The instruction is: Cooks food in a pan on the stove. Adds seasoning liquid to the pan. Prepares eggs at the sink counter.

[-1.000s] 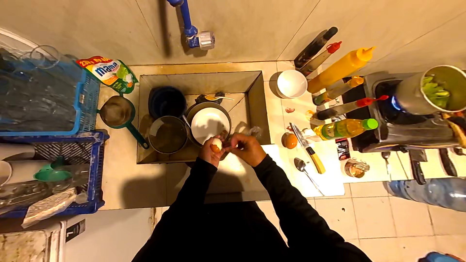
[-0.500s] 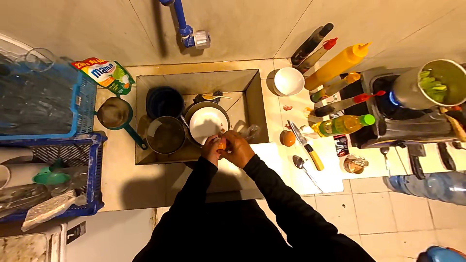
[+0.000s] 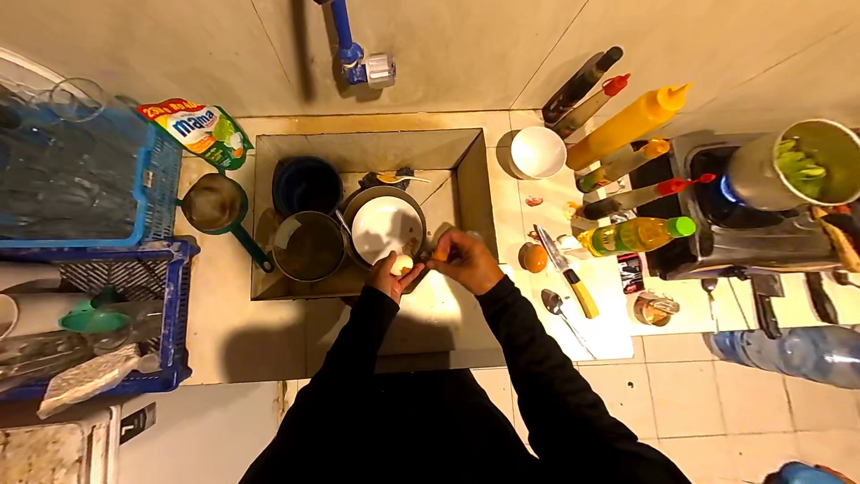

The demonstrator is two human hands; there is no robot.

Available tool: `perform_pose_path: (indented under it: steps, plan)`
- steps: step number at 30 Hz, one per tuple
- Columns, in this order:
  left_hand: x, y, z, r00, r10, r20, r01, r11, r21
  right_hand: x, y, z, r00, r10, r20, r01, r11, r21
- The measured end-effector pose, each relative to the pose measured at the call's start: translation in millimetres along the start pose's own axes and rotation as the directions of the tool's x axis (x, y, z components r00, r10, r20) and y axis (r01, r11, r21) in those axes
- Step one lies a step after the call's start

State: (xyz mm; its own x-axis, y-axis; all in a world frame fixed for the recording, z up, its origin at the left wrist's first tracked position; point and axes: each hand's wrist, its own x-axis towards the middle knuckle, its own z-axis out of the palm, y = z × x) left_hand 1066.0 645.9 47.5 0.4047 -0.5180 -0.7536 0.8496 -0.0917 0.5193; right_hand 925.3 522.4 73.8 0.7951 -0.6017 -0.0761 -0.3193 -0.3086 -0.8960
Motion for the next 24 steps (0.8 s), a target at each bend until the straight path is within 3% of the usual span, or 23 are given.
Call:
perform_pose_path:
  steps: [2, 4, 8, 14, 18, 22, 24]
  plan:
    - [1.2, 1.4, 0.4, 0.999, -0.019, -0.037, 0.018, 1.000, -0.019, 3.1, 0.9, -4.1, 0.990, 0.047, -0.131, -0.070, 0.981, -0.179]
    - [1.2, 2.2, 2.3, 0.998, -0.035, -0.048, 0.035, 0.999, 0.004, 3.8, -2.8, 1.6, 0.988, 0.020, -0.153, -0.062, 0.959, -0.275]
    - [-0.3, -2.7, 6.9, 0.994, -0.059, -0.088, 0.065, 0.996, 0.068, -2.6, -5.7, 40.3, 0.987, -0.158, -0.023, 0.148, 0.959, -0.243]
    - [8.3, -9.2, 1.1, 0.989, -0.077, -0.123, 0.095, 0.985, 0.147, -1.5, -10.1, 56.7, 0.996, -0.085, 0.029, 0.089, 0.981, -0.173]
    - [11.0, -4.5, -0.7, 0.988, -0.138, -0.065, 0.138, 0.990, -0.003, 1.0, -3.5, 40.1, 0.993, -0.053, 0.104, 0.056, 0.998, -0.027]
    - [15.4, 12.3, -2.1, 0.982, -0.177, -0.074, 0.165, 0.977, -0.137, 36.6, -3.7, -6.0, 0.981, 0.188, 0.055, -0.178, 0.972, -0.152]
    - [20.0, 18.9, -2.0, 0.984, -0.150, -0.091, 0.141, 0.985, -0.104, 80.1, -8.4, -26.4, 0.984, 0.173, -0.037, -0.176, 0.973, -0.146]
